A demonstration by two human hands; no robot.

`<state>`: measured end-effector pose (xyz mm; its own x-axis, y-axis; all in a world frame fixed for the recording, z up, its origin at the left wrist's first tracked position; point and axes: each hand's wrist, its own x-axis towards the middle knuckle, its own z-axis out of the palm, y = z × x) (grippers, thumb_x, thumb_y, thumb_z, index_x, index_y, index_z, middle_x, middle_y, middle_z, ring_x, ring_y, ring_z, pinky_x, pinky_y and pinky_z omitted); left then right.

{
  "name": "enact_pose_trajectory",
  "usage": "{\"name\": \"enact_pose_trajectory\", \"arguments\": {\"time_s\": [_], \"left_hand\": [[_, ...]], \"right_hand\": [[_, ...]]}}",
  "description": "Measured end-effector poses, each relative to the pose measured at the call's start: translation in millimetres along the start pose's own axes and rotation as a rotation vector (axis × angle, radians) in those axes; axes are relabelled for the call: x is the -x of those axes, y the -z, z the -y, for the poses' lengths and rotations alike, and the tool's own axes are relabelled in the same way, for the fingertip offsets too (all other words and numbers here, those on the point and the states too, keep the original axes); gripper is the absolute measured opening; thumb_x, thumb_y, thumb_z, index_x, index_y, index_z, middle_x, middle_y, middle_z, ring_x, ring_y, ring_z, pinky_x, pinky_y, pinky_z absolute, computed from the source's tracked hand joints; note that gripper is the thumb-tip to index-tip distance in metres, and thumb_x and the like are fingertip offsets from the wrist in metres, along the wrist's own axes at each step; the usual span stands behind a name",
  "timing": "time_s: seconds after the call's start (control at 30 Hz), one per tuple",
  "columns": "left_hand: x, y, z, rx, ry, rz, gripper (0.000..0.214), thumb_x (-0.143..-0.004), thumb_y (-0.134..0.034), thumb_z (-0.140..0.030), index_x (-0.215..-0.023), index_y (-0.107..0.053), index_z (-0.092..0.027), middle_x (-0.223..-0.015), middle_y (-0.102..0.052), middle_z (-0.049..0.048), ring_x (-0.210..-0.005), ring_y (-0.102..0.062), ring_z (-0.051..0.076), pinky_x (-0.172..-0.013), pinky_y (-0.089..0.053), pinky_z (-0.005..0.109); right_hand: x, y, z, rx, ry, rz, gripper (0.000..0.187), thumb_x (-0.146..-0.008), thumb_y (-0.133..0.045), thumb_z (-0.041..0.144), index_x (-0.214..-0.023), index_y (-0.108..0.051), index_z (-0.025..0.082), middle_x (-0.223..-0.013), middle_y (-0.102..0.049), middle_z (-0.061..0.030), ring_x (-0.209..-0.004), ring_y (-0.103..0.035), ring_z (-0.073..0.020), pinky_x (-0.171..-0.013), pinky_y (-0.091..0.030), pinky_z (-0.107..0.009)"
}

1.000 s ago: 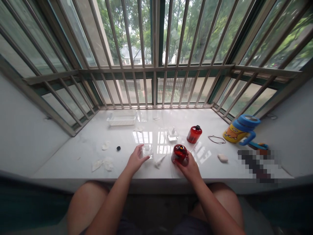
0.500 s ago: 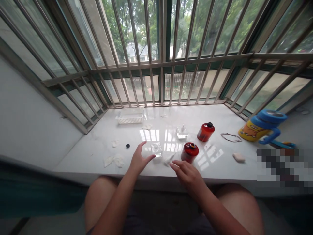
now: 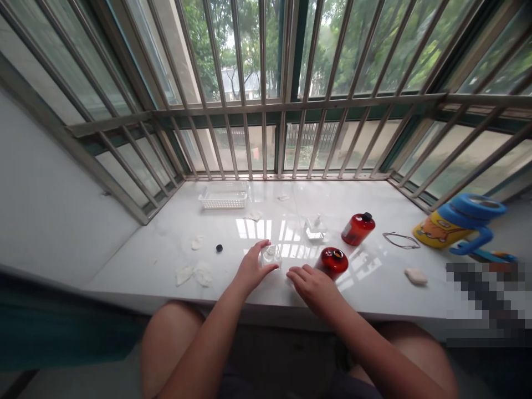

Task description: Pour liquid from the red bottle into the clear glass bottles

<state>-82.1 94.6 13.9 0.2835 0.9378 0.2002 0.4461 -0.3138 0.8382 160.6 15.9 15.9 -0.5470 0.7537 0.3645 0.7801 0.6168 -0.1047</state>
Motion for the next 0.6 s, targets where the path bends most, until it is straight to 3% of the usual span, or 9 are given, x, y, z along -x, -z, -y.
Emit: {"name": "enact_pose_trajectory", "arguments": {"time_s": [0.1,0.2,0.27,0.37,0.6], "left_hand": [[0.3,-1.1,2.0,0.036,0.015,0.0,0.077,-0.078,-0.092,-0.03,-0.146,-0.056,-0.028,-0.148,-0.066,0.0087,-0.141,-0.061,0.03,-0.123,-0.044,0.049],[-0.1,-2.1,3.4,0.061,0.034,0.005,0.079,-0.077,-0.093,-0.031,-0.147,-0.055,-0.029,-0.149,-0.066,0.009,-0.14,-0.062,0.03,-0.122,-0.045,0.05],[-0.5,-2.7,4.0,0.067,0.047,0.003,0.08,-0.077,-0.093,-0.032,-0.147,-0.054,-0.029,-0.148,-0.066,0.0091,-0.14,-0.062,0.03,-0.121,-0.046,0.05],[-0.8,-3.1,3.7,0.071,0.049,-0.005,0.079,-0.077,-0.093,-0.033,-0.146,-0.055,-0.029,-0.148,-0.066,0.0089,-0.14,-0.061,0.03,-0.121,-0.046,0.05],[0.6,-1.5,-0.2,0.073,0.073,0.0,0.077,-0.076,-0.094,-0.031,-0.143,-0.056,-0.03,-0.149,-0.066,0.0074,-0.141,-0.061,0.031,-0.12,-0.046,0.049]], "right_hand": [[-7.4,19.5,8.0,-0.292,-0.156,-0.249,0.033,-0.1,-0.062,0.017,-0.131,-0.065,0.027,-0.12,-0.076,-0.008,-0.101,-0.072,-0.0265,-0.085,-0.062,-0.041],[-27.4,32.5,16.8,-0.535,-0.438,-0.402,0.031,-0.099,-0.07,0.034,-0.129,-0.068,0.029,-0.11,-0.075,-0.0062,-0.082,-0.07,-0.0216,-0.069,-0.061,-0.036],[-43.2,32.3,19.8,-0.622,-0.528,-0.415,0.032,-0.098,-0.071,0.043,-0.126,-0.07,0.028,-0.106,-0.075,-0.0057,-0.074,-0.067,-0.0193,-0.067,-0.06,-0.035],[-61.1,22.0,20.7,-0.661,-0.543,-0.401,0.033,-0.099,-0.069,0.047,-0.126,-0.071,0.028,-0.105,-0.075,-0.0052,-0.075,-0.066,-0.0189,-0.07,-0.059,-0.034],[-72.4,6.5,19.4,-0.699,-0.589,-0.403,0.036,-0.101,-0.065,0.051,-0.129,-0.07,0.029,-0.114,-0.076,-0.0062,-0.08,-0.068,-0.0206,-0.074,-0.059,-0.036]]}}
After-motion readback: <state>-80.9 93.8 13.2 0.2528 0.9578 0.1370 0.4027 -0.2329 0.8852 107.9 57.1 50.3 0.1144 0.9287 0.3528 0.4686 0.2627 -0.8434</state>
